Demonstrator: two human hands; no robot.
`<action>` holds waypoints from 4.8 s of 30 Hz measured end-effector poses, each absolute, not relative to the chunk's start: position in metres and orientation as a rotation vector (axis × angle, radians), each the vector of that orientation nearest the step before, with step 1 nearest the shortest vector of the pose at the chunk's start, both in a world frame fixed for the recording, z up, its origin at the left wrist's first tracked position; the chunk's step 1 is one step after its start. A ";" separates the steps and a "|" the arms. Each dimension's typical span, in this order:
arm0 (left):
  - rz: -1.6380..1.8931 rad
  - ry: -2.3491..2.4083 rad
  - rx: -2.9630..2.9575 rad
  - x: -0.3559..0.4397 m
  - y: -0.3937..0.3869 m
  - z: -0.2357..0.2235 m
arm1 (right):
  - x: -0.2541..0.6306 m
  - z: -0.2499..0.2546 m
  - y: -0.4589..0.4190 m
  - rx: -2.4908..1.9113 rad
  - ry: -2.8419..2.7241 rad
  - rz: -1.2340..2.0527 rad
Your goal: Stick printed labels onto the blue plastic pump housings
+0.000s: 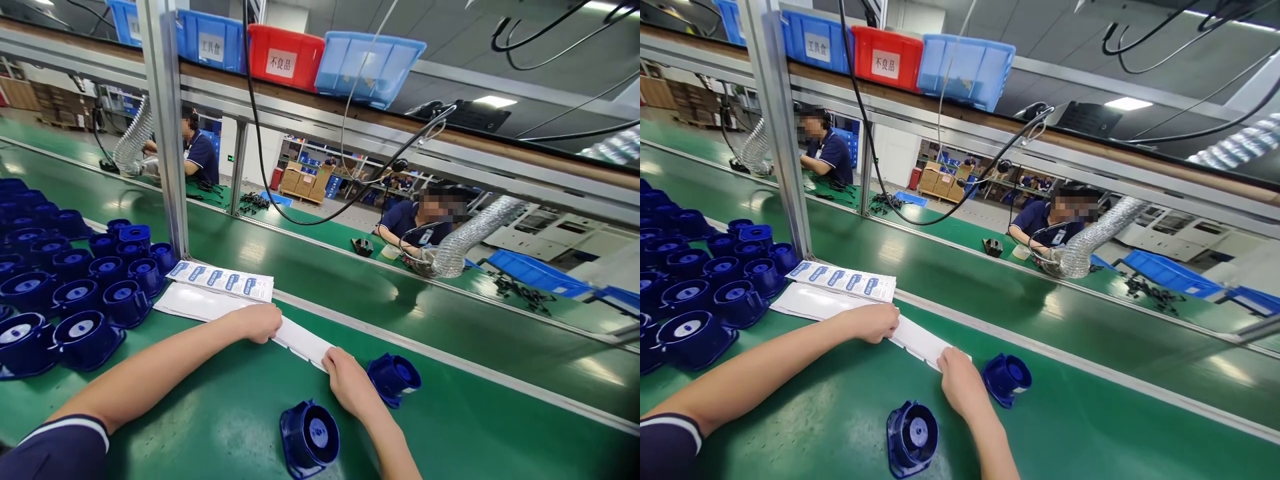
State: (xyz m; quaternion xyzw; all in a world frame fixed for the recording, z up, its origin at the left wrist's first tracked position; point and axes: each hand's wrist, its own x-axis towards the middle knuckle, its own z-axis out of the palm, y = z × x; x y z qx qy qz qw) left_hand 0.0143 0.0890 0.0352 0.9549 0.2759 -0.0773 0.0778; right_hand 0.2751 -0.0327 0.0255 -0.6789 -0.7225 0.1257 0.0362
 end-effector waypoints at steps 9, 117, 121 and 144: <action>-0.225 0.887 2.674 0.003 0.111 0.040 | 0.279 0.022 -0.031 -2.054 -2.221 0.402; 1.054 0.512 1.401 0.037 -0.032 -0.017 | 0.226 0.012 -0.064 -1.039 -0.971 1.076; 1.118 0.447 1.534 0.038 -0.032 -0.018 | 0.226 0.011 -0.074 -1.048 -1.054 1.029; 0.836 0.258 1.034 0.036 -0.027 0.028 | 0.254 -0.015 -0.054 -1.087 -0.558 1.220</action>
